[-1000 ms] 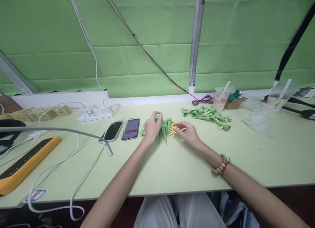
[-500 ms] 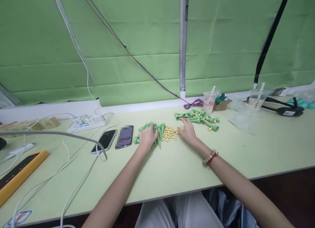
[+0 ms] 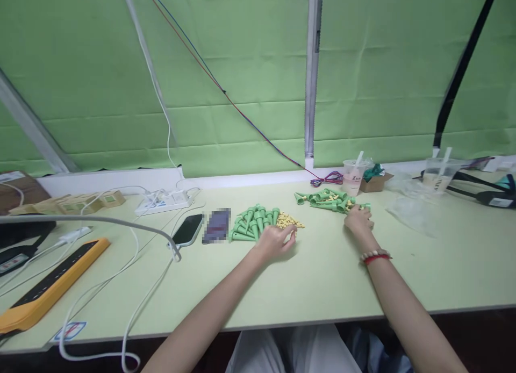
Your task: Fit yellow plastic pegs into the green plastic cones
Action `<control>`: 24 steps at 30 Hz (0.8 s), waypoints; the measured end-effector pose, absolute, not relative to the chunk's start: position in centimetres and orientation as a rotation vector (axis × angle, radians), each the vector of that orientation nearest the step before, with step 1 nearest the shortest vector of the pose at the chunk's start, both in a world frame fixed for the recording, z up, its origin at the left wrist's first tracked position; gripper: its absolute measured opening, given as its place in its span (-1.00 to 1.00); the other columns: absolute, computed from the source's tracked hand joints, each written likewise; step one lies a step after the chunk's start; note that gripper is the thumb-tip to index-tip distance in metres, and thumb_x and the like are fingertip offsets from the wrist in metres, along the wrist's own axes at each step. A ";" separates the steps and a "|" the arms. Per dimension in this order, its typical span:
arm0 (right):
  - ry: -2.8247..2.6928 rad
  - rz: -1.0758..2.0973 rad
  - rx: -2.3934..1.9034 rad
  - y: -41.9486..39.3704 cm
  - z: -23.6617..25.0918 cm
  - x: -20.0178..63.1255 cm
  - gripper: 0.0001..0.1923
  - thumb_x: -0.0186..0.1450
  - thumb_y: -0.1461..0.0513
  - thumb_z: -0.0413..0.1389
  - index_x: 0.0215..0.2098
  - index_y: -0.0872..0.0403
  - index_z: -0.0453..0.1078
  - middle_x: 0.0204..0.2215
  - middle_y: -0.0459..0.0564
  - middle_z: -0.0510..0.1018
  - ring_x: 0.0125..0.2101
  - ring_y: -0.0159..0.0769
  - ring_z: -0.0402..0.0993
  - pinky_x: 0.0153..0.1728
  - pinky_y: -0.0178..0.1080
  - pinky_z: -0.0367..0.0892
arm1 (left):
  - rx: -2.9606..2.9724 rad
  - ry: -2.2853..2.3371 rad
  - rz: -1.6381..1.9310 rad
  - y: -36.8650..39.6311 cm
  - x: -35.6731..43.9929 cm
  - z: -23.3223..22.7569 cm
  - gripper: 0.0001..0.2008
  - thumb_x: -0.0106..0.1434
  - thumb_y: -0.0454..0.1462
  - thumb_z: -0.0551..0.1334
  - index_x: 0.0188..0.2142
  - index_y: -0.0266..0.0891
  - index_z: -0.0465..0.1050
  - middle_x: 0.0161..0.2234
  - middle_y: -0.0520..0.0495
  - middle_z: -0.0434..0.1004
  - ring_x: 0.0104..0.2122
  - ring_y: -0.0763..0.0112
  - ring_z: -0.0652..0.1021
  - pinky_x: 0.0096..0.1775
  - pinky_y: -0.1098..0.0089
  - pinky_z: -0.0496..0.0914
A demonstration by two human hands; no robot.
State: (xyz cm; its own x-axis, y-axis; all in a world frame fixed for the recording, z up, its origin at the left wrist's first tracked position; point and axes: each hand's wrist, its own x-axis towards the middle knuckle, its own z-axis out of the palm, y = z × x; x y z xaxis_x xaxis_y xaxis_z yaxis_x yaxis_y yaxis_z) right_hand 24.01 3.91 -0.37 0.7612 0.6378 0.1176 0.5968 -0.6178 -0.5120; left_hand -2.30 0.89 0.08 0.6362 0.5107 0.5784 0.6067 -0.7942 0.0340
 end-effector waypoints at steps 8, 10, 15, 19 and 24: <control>-1.165 -0.084 -2.395 2.9 1.1 22.6 -0.58 0.13 0.46 -0.12 -0.05 0.21 0.26 -0.10 0.32 0.33 -0.04 0.00 0.21 -0.15 0.00 0.09 | -2.696 -0.822 -0.950 0.4 -1.9 -0.8 -0.79 0.17 -0.28 0.00 -0.33 -0.17 0.40 -0.77 0.12 0.10 -0.72 0.51 0.24 -0.58 0.48 0.04; -1.283 -0.147 -2.255 2.5 1.6 21.9 -0.55 0.07 0.46 -0.07 -0.07 0.14 0.27 -0.17 0.21 0.41 -0.09 -0.03 0.25 -0.16 -0.01 0.09 | -2.673 -0.821 -0.973 0.3 -1.7 -0.9 -0.79 0.18 -0.29 0.00 -0.31 -0.18 0.39 -0.77 0.12 0.11 -0.72 0.51 0.25 -0.56 0.47 0.09; -1.470 -0.148 -1.611 2.5 2.1 19.0 -0.60 0.02 0.35 0.02 -0.14 0.09 0.30 -0.24 0.06 0.46 -0.17 -0.11 0.32 -0.16 -0.11 0.18 | -2.572 -1.184 -1.181 0.3 -1.1 -0.9 -0.73 0.20 -0.26 0.00 -0.11 -0.25 0.28 -0.68 0.10 0.20 -0.60 0.43 0.34 -0.44 0.41 0.23; -1.436 0.082 -1.370 2.6 1.4 16.3 -0.61 -0.03 0.27 0.06 -0.18 0.08 0.30 -0.31 -0.01 0.48 -0.27 -0.22 0.39 -0.24 -0.22 0.26 | -2.477 -1.412 -1.270 0.4 -1.1 -0.5 -0.62 0.20 -0.23 0.04 0.02 -0.27 0.15 -0.46 -0.02 0.34 -0.33 0.33 0.39 -0.22 0.31 0.28; -1.499 0.015 -1.437 1.9 0.6 14.6 -0.67 0.00 0.23 0.05 -0.22 0.00 0.33 -0.31 -0.09 0.47 -0.31 -0.24 0.40 -0.38 -0.27 0.23 | -2.437 -1.386 -1.082 0.5 -1.5 -0.3 -0.64 0.22 -0.23 0.04 0.02 -0.18 0.21 -0.05 -0.16 0.23 -0.05 0.22 0.27 -0.05 0.19 0.18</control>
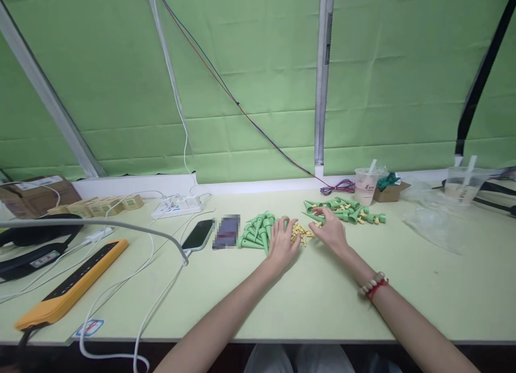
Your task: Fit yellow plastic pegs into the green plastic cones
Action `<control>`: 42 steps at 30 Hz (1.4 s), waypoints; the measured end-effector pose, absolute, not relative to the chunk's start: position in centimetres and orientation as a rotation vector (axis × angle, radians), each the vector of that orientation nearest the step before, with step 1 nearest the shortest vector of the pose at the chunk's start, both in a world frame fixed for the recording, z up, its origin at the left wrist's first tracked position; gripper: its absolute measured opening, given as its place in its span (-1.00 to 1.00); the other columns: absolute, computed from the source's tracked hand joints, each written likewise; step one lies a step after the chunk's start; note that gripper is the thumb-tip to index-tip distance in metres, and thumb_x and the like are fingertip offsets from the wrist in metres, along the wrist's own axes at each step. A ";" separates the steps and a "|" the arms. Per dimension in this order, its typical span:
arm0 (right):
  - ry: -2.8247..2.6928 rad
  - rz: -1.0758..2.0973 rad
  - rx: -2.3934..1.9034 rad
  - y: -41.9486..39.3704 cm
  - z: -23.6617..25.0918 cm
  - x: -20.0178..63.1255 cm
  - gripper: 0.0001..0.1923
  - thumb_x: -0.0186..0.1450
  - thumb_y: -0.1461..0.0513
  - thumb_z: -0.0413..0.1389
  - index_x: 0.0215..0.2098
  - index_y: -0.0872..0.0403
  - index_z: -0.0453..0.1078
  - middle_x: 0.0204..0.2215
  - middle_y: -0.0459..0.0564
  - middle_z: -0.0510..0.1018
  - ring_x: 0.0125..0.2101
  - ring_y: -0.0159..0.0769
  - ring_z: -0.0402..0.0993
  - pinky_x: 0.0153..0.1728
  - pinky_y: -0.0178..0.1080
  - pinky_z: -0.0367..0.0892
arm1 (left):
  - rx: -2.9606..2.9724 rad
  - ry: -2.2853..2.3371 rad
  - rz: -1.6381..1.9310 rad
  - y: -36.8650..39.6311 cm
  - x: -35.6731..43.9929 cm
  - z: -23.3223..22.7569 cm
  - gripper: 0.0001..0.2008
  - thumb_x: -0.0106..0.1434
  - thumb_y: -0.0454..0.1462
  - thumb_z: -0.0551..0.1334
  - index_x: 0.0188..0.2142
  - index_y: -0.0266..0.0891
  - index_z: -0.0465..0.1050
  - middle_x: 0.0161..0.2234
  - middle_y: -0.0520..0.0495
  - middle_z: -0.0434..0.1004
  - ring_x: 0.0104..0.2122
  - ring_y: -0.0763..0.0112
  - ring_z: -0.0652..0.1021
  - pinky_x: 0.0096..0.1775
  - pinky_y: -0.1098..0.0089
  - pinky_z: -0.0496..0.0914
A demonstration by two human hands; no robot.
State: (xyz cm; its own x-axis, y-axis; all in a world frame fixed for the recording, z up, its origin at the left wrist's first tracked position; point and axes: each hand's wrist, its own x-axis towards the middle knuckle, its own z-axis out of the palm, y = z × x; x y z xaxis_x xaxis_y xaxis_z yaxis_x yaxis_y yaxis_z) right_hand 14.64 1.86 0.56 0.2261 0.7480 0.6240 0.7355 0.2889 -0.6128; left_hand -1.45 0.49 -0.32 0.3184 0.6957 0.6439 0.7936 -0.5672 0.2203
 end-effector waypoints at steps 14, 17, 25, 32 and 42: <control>-1.676 0.036 -1.000 0.8 -0.1 13.3 -0.83 0.09 0.22 0.07 -0.33 0.09 0.32 -0.56 -0.13 0.34 -0.51 -0.39 0.32 -0.41 -0.33 0.24 | -2.745 -1.163 -0.801 0.9 -2.3 -0.5 -0.82 0.28 -0.23 0.01 -0.25 -0.23 0.34 -0.25 -0.05 0.42 -0.17 0.30 0.34 -0.14 0.25 0.15; -1.639 0.091 -0.957 0.8 -0.1 13.0 -0.81 0.08 0.21 0.09 -0.32 0.09 0.31 -0.53 -0.11 0.33 -0.47 -0.37 0.33 -0.40 -0.32 0.27 | -2.786 -1.260 -0.900 0.9 -2.3 -0.5 -0.87 0.24 -0.24 0.07 -0.29 -0.23 0.33 -0.36 -0.01 0.44 -0.27 0.34 0.38 -0.19 0.29 0.14; -1.291 0.565 -1.028 1.1 -0.1 11.6 -0.46 -0.01 0.01 0.18 -0.14 0.14 0.31 -0.25 0.10 0.45 -0.51 -0.34 0.40 -0.60 -0.32 0.30 | -2.490 -1.613 -1.429 1.1 -2.2 -0.3 -0.86 0.18 -0.24 0.11 -0.26 -0.20 0.31 -0.46 0.06 0.42 -0.40 0.40 0.38 -0.23 0.33 0.12; -1.136 0.895 -0.962 1.4 0.1 11.4 -0.51 -0.09 -0.09 0.20 -0.46 0.17 0.41 -0.53 0.04 0.49 -0.62 -0.35 0.35 -0.77 -0.39 0.14 | -2.420 -1.651 -1.488 1.2 -2.2 -0.3 -0.86 0.17 -0.21 0.12 -0.28 -0.20 0.30 -0.50 0.09 0.37 -0.43 0.43 0.39 -0.21 0.33 0.12; -0.920 1.210 -0.890 2.1 -0.5 11.8 -0.62 -0.09 -0.01 0.25 -0.46 0.13 0.44 -0.44 -0.01 0.52 -0.53 -0.42 0.39 -0.66 -0.43 0.22 | -2.406 -1.572 -1.400 1.1 -2.3 -0.2 -0.79 0.23 -0.21 0.08 -0.18 -0.21 0.35 -0.36 0.02 0.45 -0.36 0.42 0.42 -0.20 0.33 0.13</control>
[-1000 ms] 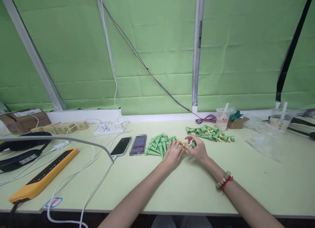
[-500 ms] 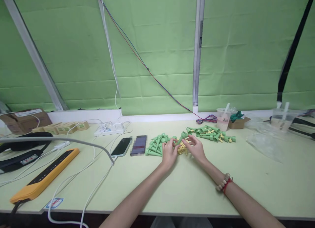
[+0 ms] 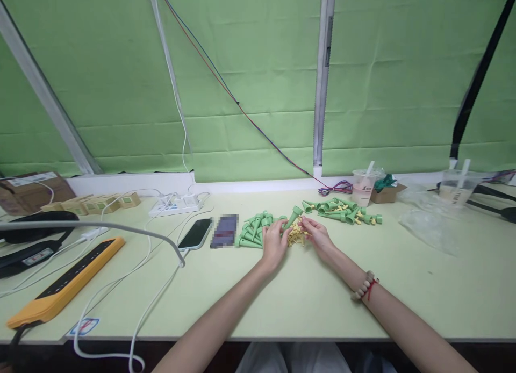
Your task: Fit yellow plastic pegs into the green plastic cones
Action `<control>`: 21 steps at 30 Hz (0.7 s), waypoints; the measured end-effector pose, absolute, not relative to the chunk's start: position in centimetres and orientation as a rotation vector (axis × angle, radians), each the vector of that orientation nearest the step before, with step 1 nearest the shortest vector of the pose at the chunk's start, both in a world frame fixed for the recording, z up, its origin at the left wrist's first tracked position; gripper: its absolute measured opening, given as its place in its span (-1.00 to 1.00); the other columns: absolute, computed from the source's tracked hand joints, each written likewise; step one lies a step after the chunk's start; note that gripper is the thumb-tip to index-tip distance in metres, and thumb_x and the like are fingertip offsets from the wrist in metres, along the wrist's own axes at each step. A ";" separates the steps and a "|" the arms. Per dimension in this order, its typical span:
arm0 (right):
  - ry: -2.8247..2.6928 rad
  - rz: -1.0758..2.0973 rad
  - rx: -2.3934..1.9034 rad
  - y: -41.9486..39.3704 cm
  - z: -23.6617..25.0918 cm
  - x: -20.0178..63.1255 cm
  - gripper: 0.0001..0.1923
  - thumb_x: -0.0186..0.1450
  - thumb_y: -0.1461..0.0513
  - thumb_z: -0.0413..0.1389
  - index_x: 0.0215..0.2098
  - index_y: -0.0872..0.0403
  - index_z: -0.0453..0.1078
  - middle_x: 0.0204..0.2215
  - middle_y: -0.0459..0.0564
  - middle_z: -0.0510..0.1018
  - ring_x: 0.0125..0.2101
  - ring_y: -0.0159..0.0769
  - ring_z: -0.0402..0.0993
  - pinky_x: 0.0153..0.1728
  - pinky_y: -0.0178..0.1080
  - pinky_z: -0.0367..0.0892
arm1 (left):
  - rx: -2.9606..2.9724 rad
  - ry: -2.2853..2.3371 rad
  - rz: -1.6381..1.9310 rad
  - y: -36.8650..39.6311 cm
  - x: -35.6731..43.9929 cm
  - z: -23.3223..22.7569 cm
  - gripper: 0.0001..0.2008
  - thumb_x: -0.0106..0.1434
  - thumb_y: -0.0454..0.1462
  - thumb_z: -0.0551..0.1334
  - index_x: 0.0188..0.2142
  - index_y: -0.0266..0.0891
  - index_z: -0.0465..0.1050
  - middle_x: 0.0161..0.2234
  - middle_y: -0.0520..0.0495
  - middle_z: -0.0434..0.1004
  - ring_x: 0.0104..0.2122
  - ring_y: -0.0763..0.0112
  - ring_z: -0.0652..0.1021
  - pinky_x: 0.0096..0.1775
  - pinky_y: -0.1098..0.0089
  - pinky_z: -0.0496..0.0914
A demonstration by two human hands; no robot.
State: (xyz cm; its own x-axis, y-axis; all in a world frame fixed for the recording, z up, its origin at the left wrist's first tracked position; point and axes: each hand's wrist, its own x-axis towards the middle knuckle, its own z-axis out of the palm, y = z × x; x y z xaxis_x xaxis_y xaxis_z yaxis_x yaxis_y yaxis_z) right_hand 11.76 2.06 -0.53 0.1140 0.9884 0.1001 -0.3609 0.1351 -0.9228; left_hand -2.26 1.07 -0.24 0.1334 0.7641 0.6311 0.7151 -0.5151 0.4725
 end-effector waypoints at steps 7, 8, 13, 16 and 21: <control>-0.933 1.125 -0.857 2.1 -0.4 11.7 -0.56 -0.21 -0.04 0.28 -0.54 0.13 0.40 -0.60 -0.10 0.42 -0.55 -0.42 0.37 -0.46 -0.32 0.38 | 2.492 1.549 1.233 0.9 -2.0 -0.2 -0.75 0.28 -0.25 -0.01 -0.28 -0.24 0.43 -0.41 -0.05 0.41 -0.32 0.36 0.40 -0.26 0.34 0.12; -0.933 1.121 -0.864 2.1 -0.4 11.7 -0.56 -0.21 -0.04 0.28 -0.54 0.13 0.41 -0.60 -0.11 0.42 -0.54 -0.43 0.37 -0.45 -0.31 0.39 | 2.496 1.544 1.228 0.8 -2.0 -0.2 -0.75 0.28 -0.25 -0.02 -0.29 -0.24 0.43 -0.41 -0.05 0.41 -0.32 0.36 0.40 -0.26 0.34 0.11; -0.944 1.091 -0.895 2.1 -0.4 11.8 -0.52 -0.24 -0.05 0.29 -0.51 0.14 0.41 -0.60 -0.11 0.42 -0.54 -0.43 0.37 -0.41 -0.30 0.40 | 2.504 1.503 1.227 0.8 -2.0 -0.1 -0.76 0.27 -0.26 0.00 -0.36 -0.24 0.42 -0.45 -0.03 0.41 -0.35 0.37 0.40 -0.26 0.34 0.10; -1.034 0.997 -0.907 2.0 -0.4 11.9 -0.52 -0.19 -0.08 0.25 -0.51 0.14 0.40 -0.60 -0.08 0.43 -0.53 -0.38 0.38 -0.41 -0.25 0.40 | 2.473 1.488 1.220 0.8 -2.0 -0.1 -0.75 0.27 -0.26 0.00 -0.42 -0.25 0.40 -0.46 -0.03 0.42 -0.36 0.37 0.40 -0.26 0.34 0.10; -1.249 0.689 -0.931 1.5 0.3 12.2 -0.59 -0.01 -0.05 0.17 -0.46 0.14 0.40 -0.50 0.01 0.47 -0.47 -0.32 0.39 -0.40 -0.23 0.37 | 2.392 1.445 1.200 0.7 -1.7 -0.1 -0.71 0.28 -0.23 -0.02 -0.45 -0.26 0.39 -0.49 -0.01 0.41 -0.42 0.41 0.39 -0.28 0.35 0.12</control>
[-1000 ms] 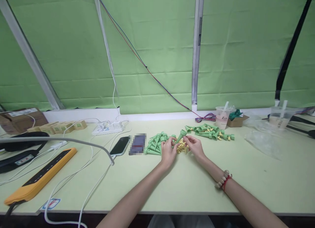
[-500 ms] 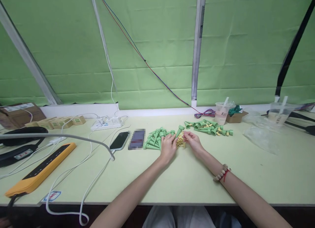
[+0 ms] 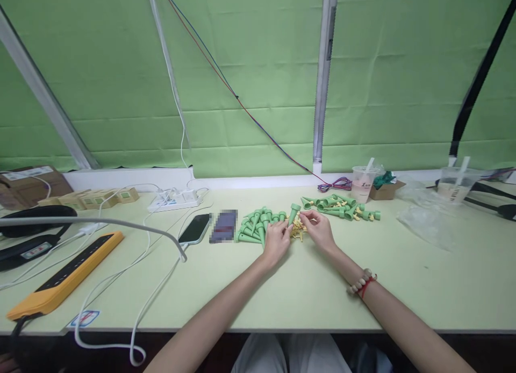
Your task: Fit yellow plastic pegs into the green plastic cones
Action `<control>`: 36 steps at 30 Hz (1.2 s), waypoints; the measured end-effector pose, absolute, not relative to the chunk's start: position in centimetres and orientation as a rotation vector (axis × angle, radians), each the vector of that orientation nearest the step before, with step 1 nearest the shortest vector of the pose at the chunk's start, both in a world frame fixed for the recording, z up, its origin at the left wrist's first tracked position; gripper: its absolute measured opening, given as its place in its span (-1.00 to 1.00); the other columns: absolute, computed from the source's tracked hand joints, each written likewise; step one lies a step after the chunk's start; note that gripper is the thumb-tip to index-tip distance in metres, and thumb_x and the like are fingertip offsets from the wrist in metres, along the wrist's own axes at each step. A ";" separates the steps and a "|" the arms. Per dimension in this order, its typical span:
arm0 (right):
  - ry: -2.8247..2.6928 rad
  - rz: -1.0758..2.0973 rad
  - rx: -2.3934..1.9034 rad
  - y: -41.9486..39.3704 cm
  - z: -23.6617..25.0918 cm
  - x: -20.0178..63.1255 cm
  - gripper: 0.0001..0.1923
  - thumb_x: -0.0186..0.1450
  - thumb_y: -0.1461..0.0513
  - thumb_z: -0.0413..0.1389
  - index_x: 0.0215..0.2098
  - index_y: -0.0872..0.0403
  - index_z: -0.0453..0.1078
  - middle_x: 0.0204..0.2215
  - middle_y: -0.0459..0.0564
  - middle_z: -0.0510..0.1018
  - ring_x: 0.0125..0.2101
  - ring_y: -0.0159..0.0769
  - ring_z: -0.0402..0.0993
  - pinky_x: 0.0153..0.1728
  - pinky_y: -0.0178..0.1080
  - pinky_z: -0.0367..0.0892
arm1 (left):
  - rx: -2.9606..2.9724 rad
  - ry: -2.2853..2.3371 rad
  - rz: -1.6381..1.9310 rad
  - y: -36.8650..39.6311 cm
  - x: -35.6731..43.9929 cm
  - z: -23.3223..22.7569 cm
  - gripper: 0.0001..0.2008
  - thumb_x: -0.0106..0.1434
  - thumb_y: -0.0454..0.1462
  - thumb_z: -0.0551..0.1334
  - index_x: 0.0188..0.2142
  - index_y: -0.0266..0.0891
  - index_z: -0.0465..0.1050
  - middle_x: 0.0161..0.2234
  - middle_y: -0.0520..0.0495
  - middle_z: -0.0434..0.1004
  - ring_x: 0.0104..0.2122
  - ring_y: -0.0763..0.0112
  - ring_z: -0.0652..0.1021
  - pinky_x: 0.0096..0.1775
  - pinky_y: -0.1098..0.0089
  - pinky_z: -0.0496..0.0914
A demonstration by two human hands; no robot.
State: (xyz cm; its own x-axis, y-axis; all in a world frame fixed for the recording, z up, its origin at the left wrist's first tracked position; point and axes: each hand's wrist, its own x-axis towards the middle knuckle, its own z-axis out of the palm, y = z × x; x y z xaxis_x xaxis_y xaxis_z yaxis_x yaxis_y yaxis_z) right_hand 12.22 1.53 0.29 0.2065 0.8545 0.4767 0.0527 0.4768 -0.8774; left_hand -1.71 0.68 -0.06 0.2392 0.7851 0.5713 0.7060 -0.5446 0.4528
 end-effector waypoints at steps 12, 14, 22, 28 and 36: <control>-0.975 1.222 -0.866 1.9 -0.1 11.9 -0.60 -0.13 -0.03 0.26 -0.56 0.13 0.35 -0.62 -0.11 0.37 -0.61 -0.46 0.30 -0.51 -0.33 0.37 | 2.142 1.205 1.136 1.0 -2.2 0.1 -0.66 0.31 -0.11 -0.16 -0.21 -0.17 0.29 -0.57 0.06 0.35 -0.44 0.41 0.40 -0.25 0.36 0.23; -1.004 1.188 -0.868 1.8 0.1 11.9 -0.59 -0.12 -0.04 0.25 -0.51 0.13 0.38 -0.58 -0.09 0.39 -0.56 -0.43 0.34 -0.51 -0.34 0.37 | 2.079 1.128 1.146 0.8 -2.1 0.2 -0.66 0.31 -0.10 -0.18 -0.19 -0.18 0.26 -0.61 0.07 0.32 -0.50 0.43 0.39 -0.30 0.39 0.25; -1.276 1.002 -0.921 2.1 -0.5 12.1 -0.51 0.01 -0.15 0.10 -0.44 0.11 0.34 -0.54 -0.04 0.43 -0.51 -0.35 0.37 -0.52 -0.30 0.36 | 1.975 1.030 1.136 0.8 -1.8 -0.1 -0.64 0.28 -0.05 -0.12 -0.10 -0.16 0.23 -0.64 0.10 0.27 -0.55 0.45 0.37 -0.35 0.41 0.28; -1.489 0.710 -1.020 1.8 -0.1 12.9 -0.60 0.18 -0.07 -0.05 -0.49 0.09 0.29 -0.54 -0.05 0.39 -0.49 -0.33 0.34 -0.45 -0.29 0.31 | 1.989 1.034 1.097 0.9 -1.7 -0.3 -0.62 0.29 -0.04 -0.14 -0.06 -0.17 0.22 -0.61 0.07 0.29 -0.49 0.43 0.38 -0.29 0.41 0.28; -1.411 0.830 -0.905 1.4 0.3 12.0 -0.57 0.14 -0.11 -0.02 -0.57 0.08 0.22 -0.62 -0.12 0.29 -0.56 -0.38 0.26 -0.48 -0.31 0.27 | 1.976 0.941 1.200 1.1 -1.7 -0.3 -0.66 0.29 -0.06 -0.12 -0.09 -0.15 0.21 -0.55 0.07 0.29 -0.46 0.44 0.37 -0.29 0.40 0.27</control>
